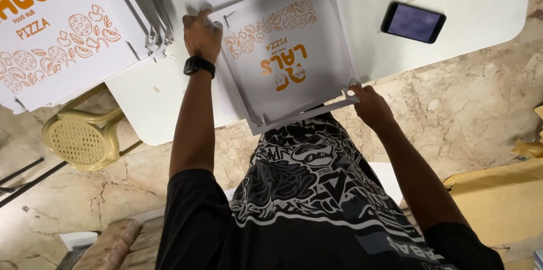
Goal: Folding flat corrugated pizza box blanks into their final box shape.
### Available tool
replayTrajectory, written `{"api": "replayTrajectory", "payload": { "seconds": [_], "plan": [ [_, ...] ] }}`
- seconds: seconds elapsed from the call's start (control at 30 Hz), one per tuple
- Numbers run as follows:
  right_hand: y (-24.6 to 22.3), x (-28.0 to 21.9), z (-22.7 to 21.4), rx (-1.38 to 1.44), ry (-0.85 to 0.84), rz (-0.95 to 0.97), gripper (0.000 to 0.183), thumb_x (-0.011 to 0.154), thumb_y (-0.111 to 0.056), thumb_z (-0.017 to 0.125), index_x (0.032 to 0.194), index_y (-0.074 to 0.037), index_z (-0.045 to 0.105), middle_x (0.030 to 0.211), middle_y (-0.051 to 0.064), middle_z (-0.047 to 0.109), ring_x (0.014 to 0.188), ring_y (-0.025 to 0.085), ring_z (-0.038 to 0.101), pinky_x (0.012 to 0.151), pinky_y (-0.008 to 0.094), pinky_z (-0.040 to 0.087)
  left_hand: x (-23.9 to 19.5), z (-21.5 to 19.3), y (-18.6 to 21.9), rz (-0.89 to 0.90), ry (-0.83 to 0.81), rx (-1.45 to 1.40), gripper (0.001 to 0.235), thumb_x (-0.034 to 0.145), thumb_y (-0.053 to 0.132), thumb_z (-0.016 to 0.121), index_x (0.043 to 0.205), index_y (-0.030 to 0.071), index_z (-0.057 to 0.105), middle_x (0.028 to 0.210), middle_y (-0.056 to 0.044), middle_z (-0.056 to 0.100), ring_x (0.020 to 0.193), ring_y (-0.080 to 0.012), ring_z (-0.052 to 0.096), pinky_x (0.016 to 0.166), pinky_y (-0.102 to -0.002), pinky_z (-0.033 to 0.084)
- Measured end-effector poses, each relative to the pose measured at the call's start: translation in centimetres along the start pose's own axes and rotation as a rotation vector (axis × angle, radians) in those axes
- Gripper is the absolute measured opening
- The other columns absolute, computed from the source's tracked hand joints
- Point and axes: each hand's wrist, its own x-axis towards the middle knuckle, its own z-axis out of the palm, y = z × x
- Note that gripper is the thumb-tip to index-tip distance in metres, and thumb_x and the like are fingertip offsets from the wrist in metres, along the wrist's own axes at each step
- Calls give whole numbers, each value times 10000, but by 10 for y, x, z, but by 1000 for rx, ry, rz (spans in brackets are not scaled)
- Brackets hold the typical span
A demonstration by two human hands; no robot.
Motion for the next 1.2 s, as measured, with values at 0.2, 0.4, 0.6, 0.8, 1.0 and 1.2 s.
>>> {"api": "replayTrajectory", "payload": {
  "seconds": [0.2,0.4,0.6,0.8,1.0,1.2],
  "plan": [
    [-1,2,-3,24,-71,62,467,929,39,464,1367,-86,565,1096,325,620,791,517,658,628,575,575,8,15,-17,-1,-73,22,376,873,243,758,1241,229,682,1070,-199,598,881,-375,696,772,-449,617],
    [0,1,0,29,-31,24,455,935,54,500,1373,-53,564,1141,317,610,768,501,672,585,554,591,0,2,-5,33,-1,64,321,821,251,768,1139,234,729,1105,-129,453,987,-332,598,813,-454,594],
    [8,4,15,12,45,-6,461,929,75,519,1362,-78,562,1042,274,607,659,473,645,520,550,580,-8,-7,1,67,-45,76,537,897,148,720,1387,234,518,983,-195,670,794,-431,697,619,-560,582],
    [35,4,47,-419,125,-76,494,870,-184,751,1327,-188,564,949,76,604,816,239,740,632,351,648,4,24,-32,146,10,361,387,863,234,772,1234,244,666,887,-138,663,822,-398,733,703,-520,616],
    [37,-2,56,-236,171,-9,477,882,-140,721,1319,-220,547,1010,116,584,670,345,741,559,455,637,-4,-9,-21,375,276,290,449,717,132,827,1152,239,800,807,-96,640,691,-340,732,619,-443,613],
    [13,-26,17,-92,317,-178,421,877,43,646,1280,-74,611,899,185,598,461,261,516,344,387,468,-38,-94,59,542,221,286,487,878,32,821,1351,74,717,1007,-234,628,781,-353,663,561,-464,576]
  ]
}}
